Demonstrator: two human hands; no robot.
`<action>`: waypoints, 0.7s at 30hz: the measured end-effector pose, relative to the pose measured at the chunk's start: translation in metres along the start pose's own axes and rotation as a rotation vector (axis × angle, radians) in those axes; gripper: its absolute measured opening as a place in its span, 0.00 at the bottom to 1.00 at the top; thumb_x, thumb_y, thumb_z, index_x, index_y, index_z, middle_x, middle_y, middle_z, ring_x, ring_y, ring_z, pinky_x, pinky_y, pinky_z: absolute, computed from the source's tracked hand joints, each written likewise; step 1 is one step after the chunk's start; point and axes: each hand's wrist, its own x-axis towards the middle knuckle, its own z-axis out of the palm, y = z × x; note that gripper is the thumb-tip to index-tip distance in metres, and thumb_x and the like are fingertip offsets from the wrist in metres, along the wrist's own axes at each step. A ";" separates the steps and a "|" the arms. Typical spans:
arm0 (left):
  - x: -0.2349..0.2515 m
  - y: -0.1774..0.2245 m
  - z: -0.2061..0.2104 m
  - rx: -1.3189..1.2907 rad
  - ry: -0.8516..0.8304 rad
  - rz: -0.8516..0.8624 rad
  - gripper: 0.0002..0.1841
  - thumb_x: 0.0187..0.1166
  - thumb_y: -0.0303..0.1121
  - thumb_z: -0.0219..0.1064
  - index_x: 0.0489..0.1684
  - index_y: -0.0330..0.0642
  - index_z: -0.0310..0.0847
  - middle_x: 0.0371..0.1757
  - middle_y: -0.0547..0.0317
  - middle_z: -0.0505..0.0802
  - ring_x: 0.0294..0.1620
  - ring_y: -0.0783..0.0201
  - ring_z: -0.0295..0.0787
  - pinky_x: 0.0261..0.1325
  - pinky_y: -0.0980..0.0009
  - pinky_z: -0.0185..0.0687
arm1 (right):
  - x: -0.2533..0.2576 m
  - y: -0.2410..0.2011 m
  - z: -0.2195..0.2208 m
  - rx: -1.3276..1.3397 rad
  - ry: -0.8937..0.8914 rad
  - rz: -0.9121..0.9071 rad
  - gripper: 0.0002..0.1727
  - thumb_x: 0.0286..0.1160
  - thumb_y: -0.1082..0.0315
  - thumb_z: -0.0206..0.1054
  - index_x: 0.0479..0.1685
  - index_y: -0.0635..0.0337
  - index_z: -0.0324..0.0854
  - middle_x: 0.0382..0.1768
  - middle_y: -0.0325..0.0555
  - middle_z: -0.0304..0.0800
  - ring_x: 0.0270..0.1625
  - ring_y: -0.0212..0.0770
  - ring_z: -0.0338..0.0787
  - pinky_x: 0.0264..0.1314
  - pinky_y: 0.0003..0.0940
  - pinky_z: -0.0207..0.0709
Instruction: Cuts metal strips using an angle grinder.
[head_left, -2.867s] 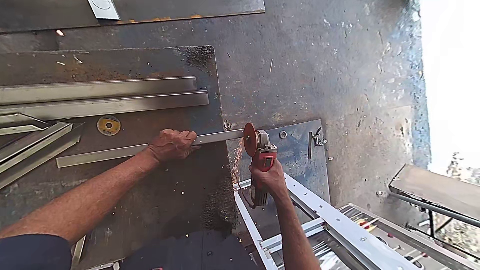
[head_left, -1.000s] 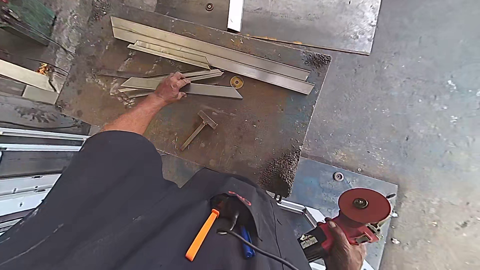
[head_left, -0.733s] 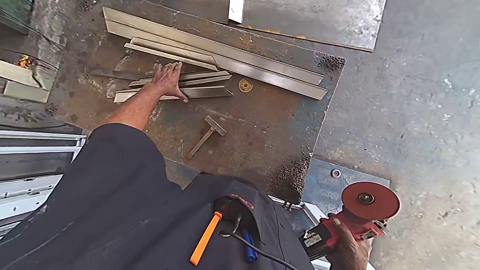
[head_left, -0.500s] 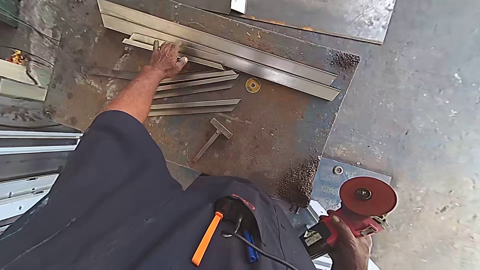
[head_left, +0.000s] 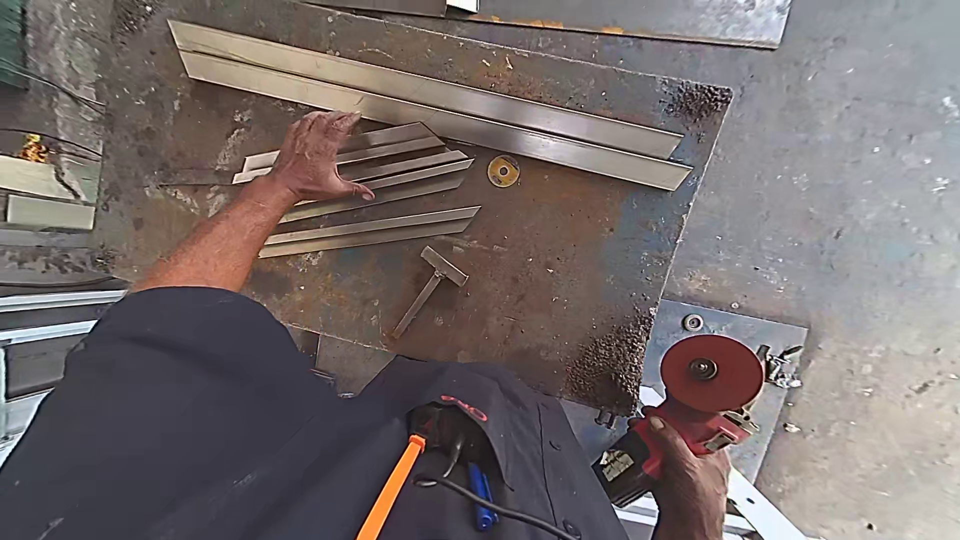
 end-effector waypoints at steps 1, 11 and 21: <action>-0.004 -0.001 0.008 0.009 -0.105 -0.022 0.77 0.39 0.87 0.70 0.97 0.47 0.45 0.92 0.38 0.64 0.91 0.36 0.58 0.89 0.31 0.47 | 0.001 0.000 -0.001 -0.007 -0.007 -0.003 0.40 0.51 0.63 0.79 0.69 0.63 0.69 0.46 0.39 0.90 0.45 0.29 0.92 0.49 0.30 0.90; -0.017 -0.003 0.031 0.270 -0.258 0.081 0.81 0.30 0.62 0.90 0.99 0.58 0.36 0.92 0.27 0.56 0.91 0.28 0.54 0.89 0.24 0.32 | 0.017 -0.001 0.010 0.069 -0.132 -0.041 0.29 0.62 0.74 0.74 0.66 0.66 0.69 0.48 0.39 0.89 0.51 0.31 0.91 0.61 0.34 0.87; 0.032 -0.028 0.010 0.126 -0.450 -0.161 0.60 0.50 0.44 0.92 0.91 0.39 0.59 0.80 0.34 0.76 0.78 0.36 0.77 0.76 0.39 0.75 | 0.018 -0.001 0.010 0.002 -0.079 -0.032 0.38 0.57 0.69 0.75 0.72 0.66 0.64 0.46 0.38 0.89 0.44 0.27 0.92 0.49 0.30 0.90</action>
